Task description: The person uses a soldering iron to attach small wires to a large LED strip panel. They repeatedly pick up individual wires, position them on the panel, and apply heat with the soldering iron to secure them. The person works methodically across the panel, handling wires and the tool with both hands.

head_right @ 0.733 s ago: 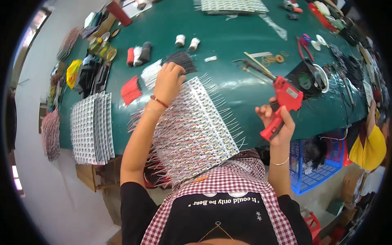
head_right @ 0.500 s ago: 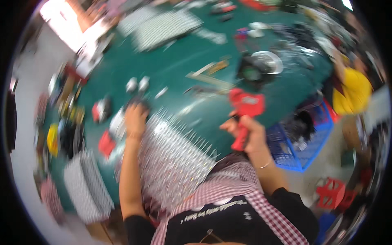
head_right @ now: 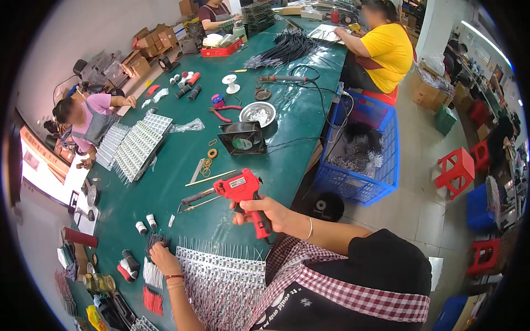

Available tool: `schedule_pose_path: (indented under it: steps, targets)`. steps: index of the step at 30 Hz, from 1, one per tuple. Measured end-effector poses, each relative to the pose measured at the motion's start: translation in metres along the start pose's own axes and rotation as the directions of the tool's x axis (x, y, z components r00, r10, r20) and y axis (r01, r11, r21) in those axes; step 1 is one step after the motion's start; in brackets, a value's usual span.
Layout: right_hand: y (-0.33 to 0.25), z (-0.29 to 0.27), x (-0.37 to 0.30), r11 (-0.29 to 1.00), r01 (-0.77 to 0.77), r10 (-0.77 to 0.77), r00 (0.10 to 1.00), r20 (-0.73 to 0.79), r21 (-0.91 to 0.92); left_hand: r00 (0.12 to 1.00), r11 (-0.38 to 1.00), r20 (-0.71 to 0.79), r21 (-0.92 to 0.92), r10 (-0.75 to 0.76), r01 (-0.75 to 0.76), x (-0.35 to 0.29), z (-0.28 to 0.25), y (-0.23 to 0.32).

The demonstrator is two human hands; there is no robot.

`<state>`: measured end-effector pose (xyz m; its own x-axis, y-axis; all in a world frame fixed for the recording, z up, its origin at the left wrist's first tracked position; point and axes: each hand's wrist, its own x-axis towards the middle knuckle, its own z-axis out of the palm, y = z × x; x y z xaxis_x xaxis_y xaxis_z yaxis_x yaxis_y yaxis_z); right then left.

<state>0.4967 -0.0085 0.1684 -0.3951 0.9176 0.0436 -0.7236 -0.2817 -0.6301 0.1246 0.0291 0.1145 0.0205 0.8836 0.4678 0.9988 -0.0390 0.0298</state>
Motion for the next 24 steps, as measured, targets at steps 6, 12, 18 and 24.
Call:
schedule_pose_path:
  steps: [6, 12, 18, 24]
  targets:
    - [-0.010, -0.010, -0.008, 1.000, 0.017, -0.017, 1.000, -0.015, 0.019, 0.999, 0.990, -0.012, 0.132, 0.045, -0.043, 0.004, -0.009, 0.009]
    - [-0.013, -0.017, -0.011, 0.999, 0.033, -0.033, 0.999, 0.000, 0.031, 0.999, 0.995, -0.040, 0.098, -0.027, 0.030, 0.007, -0.021, 0.006]
    - [-0.016, -0.010, -0.014, 0.999, 0.031, -0.030, 0.999, -0.042, 0.026, 0.935, 0.215, 0.202, -0.939, -0.290, 0.270, 0.033, -0.020, 0.067]
    - [-0.017, -0.006, -0.015, 0.998, 0.015, -0.017, 0.999, 0.033, 0.066, 0.856, -0.182, 0.311, -0.949, -0.413, 0.257, 0.001, 0.010, 0.132]
